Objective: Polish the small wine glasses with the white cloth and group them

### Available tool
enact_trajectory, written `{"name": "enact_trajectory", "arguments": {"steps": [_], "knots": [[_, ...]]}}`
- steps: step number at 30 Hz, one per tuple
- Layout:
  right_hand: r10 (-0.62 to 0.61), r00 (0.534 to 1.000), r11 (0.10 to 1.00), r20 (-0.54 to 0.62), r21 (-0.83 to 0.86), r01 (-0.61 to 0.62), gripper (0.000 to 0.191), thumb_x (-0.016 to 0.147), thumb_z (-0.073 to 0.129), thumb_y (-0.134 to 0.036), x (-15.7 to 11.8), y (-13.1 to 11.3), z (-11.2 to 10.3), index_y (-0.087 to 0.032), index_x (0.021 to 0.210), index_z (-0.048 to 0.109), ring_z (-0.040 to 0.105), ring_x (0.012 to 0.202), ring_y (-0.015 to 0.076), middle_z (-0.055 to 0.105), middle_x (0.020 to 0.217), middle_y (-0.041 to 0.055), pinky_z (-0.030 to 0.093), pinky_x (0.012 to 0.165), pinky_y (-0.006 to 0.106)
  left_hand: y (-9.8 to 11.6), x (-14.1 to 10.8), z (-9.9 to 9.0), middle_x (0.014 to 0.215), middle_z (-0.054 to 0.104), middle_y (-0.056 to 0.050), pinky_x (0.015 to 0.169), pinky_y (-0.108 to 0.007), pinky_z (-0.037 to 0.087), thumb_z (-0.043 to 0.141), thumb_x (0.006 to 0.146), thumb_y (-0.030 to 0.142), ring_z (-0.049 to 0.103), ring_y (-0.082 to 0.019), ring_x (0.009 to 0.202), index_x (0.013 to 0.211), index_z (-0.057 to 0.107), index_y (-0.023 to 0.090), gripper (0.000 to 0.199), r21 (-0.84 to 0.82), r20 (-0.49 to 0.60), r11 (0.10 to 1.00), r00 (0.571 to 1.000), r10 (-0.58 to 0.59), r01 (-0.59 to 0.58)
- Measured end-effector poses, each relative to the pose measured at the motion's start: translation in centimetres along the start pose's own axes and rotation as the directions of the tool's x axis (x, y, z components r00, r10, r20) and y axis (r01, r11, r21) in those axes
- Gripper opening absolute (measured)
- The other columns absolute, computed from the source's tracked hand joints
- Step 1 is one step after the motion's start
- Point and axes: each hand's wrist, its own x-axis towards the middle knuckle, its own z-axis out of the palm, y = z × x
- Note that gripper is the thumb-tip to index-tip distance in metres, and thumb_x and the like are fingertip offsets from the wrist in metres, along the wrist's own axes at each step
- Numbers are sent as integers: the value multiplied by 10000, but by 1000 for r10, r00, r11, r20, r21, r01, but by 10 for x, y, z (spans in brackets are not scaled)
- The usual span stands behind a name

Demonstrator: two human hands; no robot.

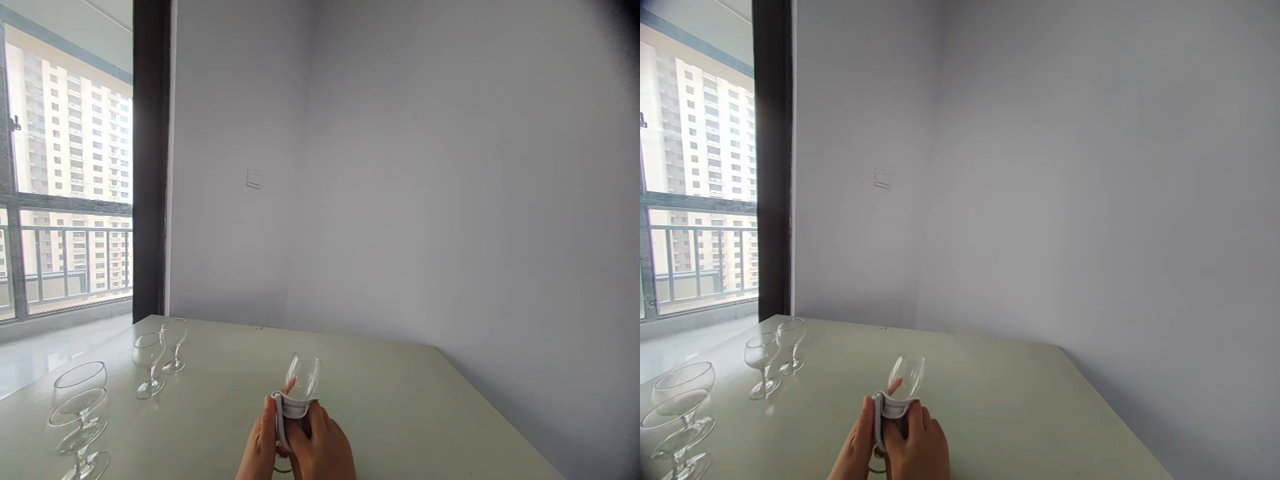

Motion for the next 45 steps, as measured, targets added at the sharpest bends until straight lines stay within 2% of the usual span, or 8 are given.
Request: {"name": "enact_trajectory", "arguments": {"steps": [6,11,16,18,21,33,40,45], "knots": [[132,909,870,396,392,-297,216,666,561,-164,0,1,-8,-276,820,662,587,611,146,656,895,3,334,503,214,-2,4,-1,702,618,-31,668,-263,439,376,714,725,525,-176,687,1073,652,205,690,17,-12,998,998,65,-65],[109,697,452,709,589,-670,158,724,538,-256,18,29,-43,-179,607,612,354,475,88,425,501,-45,236,461,217,-6,14,-6,485,350,75,435,-189,265,527,658,685,330,-77,445,1124,593,197,678,7,-19,998,998,56,-56],[315,632,-191,708,699,-689,343,715,607,-489,30,34,-36,-146,705,609,393,511,101,464,555,-25,321,528,237,-11,16,-2,611,494,53,402,-172,238,644,606,620,393,-59,431,1166,537,252,679,-142,17,983,993,-115,117],[229,682,-256,694,719,-646,404,708,624,-532,27,25,-26,-136,788,630,423,549,109,487,593,-14,352,571,246,-15,14,-1,704,586,11,490,-211,374,641,603,625,505,-108,534,1196,529,260,705,-183,61,973,990,-128,137],[84,741,-127,667,744,-655,446,726,619,-545,18,15,-18,-118,851,649,418,594,102,482,634,-11,338,605,234,-18,12,-3,867,658,-45,711,-295,444,638,612,615,579,-200,767,1191,560,246,691,-160,114,983,991,-69,87],[0,669,358,743,625,-694,379,835,430,-494,14,27,-29,-174,638,485,291,548,90,356,593,-44,234,491,215,-27,22,-7,954,686,-86,758,-252,429,726,579,510,548,-231,1008,876,698,184,442,-179,39,979,995,-95,100],[52,632,603,773,480,-637,301,732,524,-316,24,50,-56,-204,529,331,247,482,80,278,530,-63,176,450,229,-21,33,-23,713,622,16,487,-184,340,678,638,533,423,-63,512,893,646,179,437,-188,-135,976,982,-133,107],[75,836,693,544,575,-436,166,689,559,-219,33,22,-62,-194,578,437,405,624,106,428,724,-31,300,566,223,-20,31,-22,558,481,67,414,-170,280,707,632,492,386,-41,435,807,613,164,384,-338,-67,920,969,-236,200]]}}
